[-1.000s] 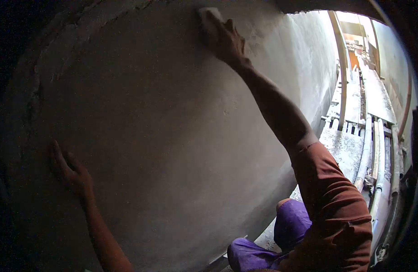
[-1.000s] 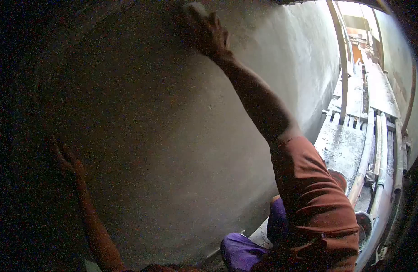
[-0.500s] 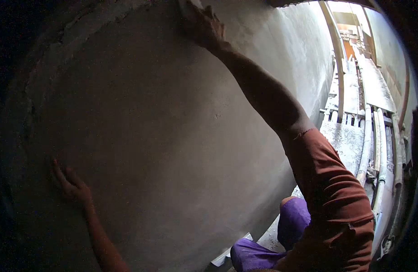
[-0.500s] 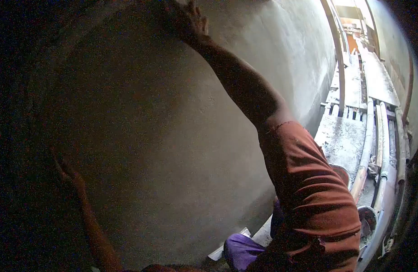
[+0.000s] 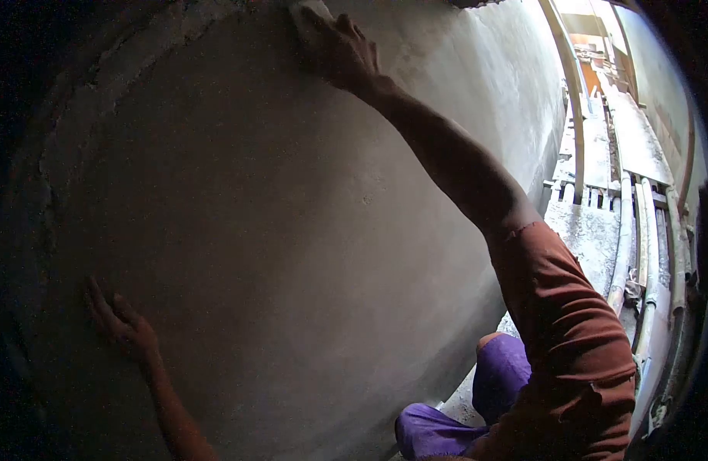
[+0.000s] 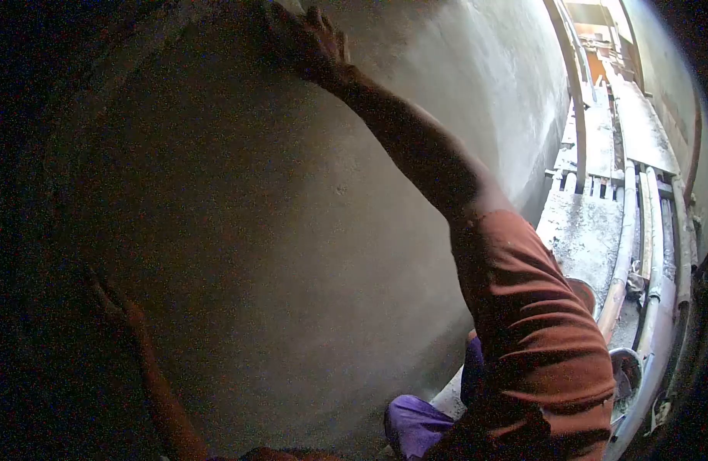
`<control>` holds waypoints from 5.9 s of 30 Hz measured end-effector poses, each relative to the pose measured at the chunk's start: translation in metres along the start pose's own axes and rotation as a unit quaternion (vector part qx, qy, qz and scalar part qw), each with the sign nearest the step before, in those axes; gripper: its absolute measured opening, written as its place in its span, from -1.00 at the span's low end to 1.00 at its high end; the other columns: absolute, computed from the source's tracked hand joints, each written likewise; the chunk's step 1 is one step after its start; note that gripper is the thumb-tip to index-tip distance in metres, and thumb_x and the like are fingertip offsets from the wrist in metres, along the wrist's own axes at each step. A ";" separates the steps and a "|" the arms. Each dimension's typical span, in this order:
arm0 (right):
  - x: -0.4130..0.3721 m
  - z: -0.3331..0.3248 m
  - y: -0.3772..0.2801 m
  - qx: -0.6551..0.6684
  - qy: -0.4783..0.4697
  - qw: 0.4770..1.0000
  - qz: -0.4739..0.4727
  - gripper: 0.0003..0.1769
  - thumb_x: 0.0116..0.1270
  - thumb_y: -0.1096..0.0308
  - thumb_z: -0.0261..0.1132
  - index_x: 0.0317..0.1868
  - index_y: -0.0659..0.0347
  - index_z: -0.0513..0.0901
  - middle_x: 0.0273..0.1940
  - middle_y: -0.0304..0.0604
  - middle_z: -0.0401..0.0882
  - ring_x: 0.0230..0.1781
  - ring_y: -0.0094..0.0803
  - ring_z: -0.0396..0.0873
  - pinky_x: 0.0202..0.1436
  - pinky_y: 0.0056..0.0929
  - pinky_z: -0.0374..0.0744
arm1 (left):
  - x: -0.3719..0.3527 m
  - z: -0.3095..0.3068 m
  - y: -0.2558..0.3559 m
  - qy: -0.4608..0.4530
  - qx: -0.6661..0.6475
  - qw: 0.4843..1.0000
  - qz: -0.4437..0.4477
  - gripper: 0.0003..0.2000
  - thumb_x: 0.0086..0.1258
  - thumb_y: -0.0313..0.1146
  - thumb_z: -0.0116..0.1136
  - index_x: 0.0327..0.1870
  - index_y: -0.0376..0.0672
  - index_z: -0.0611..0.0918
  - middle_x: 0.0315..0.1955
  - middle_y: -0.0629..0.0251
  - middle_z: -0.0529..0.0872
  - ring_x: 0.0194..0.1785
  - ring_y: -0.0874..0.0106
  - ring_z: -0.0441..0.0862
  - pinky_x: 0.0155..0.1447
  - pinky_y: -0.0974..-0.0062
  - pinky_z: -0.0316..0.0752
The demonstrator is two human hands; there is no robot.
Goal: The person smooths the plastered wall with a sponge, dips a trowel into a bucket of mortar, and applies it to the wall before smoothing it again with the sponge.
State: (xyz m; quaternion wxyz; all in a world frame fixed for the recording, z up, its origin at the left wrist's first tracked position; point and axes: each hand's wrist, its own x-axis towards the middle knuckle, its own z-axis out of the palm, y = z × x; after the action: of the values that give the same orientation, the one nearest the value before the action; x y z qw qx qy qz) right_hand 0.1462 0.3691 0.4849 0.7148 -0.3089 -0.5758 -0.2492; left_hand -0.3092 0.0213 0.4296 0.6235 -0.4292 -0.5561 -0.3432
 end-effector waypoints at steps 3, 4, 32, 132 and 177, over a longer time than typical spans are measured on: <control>-0.050 -0.038 -0.008 -0.001 -0.102 0.995 0.018 -0.17 0.39 -0.05 0.37 0.60 -0.43 0.20 0.46 0.10 0.36 0.27 0.15 0.50 0.07 0.16 0.66 | 0.000 0.007 -0.011 0.022 0.026 0.999 0.029 -0.52 0.74 -0.17 -0.23 0.58 -0.08 0.34 0.54 0.02 0.33 0.59 0.06 0.27 0.60 -0.02 0.22; -0.060 -0.043 -0.003 -0.003 -0.102 0.995 0.020 -0.17 0.39 -0.05 0.37 0.60 -0.43 0.20 0.46 0.10 0.36 0.27 0.15 0.50 0.07 0.16 0.66 | 0.002 0.008 -0.012 0.034 0.040 0.997 0.055 -0.53 0.74 -0.18 -0.23 0.58 -0.08 0.35 0.54 0.02 0.33 0.59 0.06 0.27 0.60 -0.02 0.22; -0.072 -0.045 -0.011 0.018 -0.037 0.998 -0.057 -0.29 0.45 0.01 0.30 0.57 -0.38 0.30 0.19 0.08 0.49 0.07 0.03 0.60 0.05 0.00 0.68 | 0.002 -0.003 -0.004 0.048 0.071 0.992 0.090 -0.52 0.75 -0.15 -0.26 0.56 -0.13 0.37 0.51 0.00 0.37 0.55 0.04 0.33 0.56 -0.04 0.25; -0.071 -0.052 0.028 0.002 -0.078 0.996 -0.051 -0.31 0.44 0.02 0.31 0.54 -0.31 0.35 0.13 0.07 0.53 0.11 0.07 0.58 0.04 0.06 0.64 | 0.005 0.008 -0.003 0.055 0.003 0.995 0.088 -0.52 0.76 -0.16 -0.26 0.56 -0.11 0.37 0.53 0.03 0.37 0.59 0.06 0.28 0.64 0.00 0.15; -0.079 -0.047 0.037 -0.020 -0.139 0.986 0.088 -0.20 0.38 0.01 0.38 0.59 -0.36 0.26 0.29 0.08 0.44 0.14 0.13 0.58 0.15 0.18 0.61 | 0.000 0.006 -0.012 0.029 0.067 0.996 0.058 -0.54 0.74 -0.18 -0.26 0.56 -0.08 0.38 0.53 0.04 0.36 0.57 0.04 0.31 0.58 0.01 0.23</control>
State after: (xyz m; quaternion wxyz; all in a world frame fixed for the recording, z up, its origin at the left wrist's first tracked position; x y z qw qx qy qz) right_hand 0.1865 0.3603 0.3949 0.6403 -0.4045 -0.6351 -0.1518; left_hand -0.3225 0.0217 0.4316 0.6861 -0.4076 -0.5334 -0.2805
